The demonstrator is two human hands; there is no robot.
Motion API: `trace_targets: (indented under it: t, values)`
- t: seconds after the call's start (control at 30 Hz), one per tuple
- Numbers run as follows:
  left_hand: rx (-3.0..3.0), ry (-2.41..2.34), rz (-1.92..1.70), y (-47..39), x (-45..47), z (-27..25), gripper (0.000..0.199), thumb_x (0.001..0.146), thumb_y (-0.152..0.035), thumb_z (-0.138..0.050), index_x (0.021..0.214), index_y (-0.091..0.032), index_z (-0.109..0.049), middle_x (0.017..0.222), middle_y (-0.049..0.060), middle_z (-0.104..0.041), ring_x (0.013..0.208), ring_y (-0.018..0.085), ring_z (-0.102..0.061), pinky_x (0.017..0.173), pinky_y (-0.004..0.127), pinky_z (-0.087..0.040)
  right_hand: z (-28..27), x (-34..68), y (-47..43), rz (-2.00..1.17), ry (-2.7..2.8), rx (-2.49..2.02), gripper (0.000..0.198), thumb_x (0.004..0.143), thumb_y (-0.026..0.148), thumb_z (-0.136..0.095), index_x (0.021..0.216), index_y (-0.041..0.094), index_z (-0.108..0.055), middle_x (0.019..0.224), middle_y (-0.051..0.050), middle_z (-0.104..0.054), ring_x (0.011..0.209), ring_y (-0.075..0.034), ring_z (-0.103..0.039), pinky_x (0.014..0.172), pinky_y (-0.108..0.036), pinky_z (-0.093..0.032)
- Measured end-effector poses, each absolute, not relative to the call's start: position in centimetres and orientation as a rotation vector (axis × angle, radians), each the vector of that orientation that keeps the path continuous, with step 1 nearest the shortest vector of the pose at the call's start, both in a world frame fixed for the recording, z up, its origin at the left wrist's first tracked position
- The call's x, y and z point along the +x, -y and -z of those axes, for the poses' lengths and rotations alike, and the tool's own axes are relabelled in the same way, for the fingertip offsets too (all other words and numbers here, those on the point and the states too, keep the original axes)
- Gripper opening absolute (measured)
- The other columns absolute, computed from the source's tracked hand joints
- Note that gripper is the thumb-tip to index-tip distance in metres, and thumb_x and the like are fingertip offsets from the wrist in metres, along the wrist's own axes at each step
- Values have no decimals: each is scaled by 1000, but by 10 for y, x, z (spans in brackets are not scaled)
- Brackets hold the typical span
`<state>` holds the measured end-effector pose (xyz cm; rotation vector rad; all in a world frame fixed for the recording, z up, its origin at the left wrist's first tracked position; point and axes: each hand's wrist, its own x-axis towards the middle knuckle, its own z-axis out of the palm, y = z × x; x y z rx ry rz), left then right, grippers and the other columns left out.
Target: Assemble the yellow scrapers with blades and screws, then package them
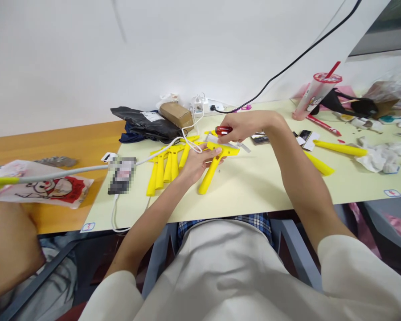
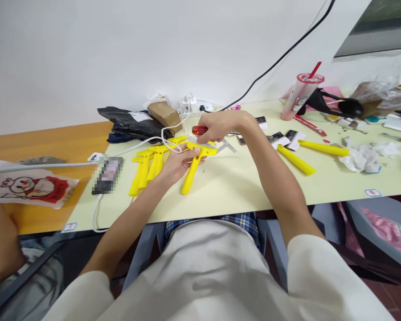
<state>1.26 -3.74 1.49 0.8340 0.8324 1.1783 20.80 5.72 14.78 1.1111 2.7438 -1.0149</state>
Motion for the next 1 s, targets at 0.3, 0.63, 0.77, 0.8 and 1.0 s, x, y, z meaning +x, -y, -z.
trace_targets:
  t: [0.3,0.63,0.77,0.8,1.0]
  values:
    - [740,-872,-1196,34,17,0,43,73,-32,-106,101,-16,-78,105,9,-86,92,25,-86,89,37,-73,-147,213,-63,787,-2638,1123,43,95,32,-86,66,20,-57,56,2,-51,52,-11,-41,53,-33,-25]
    - [654,-756,-1242,35,20,3,41,73,-25,-107,96,-16,-74,98,1,-83,90,14,-82,110,40,-68,-147,223,-62,824,-2718,1128,48,92,46,-89,68,21,-55,61,2,-55,54,-12,-48,52,-31,-30]
    - [631,-809,-1249,35,21,5,48,73,-26,-107,96,-19,-66,95,-1,-82,90,16,-85,105,39,-70,-145,222,-64,823,-2742,1126,47,91,41,-89,67,21,-55,59,3,-53,53,-11,-44,54,-32,-26]
    - [634,-831,-1236,35,21,5,50,73,-28,-107,98,-19,-65,96,0,-83,91,18,-86,102,38,-71,-144,223,-65,829,-2739,1112,46,92,40,-88,67,20,-55,59,3,-53,54,-11,-43,55,-32,-25]
    - [653,-861,-1218,35,22,7,60,68,-36,-110,102,-20,-64,97,2,-84,98,27,-89,84,31,-73,-138,223,-69,786,-2730,1120,47,90,43,-92,67,20,-57,59,5,-49,56,-11,-38,57,-32,-23]
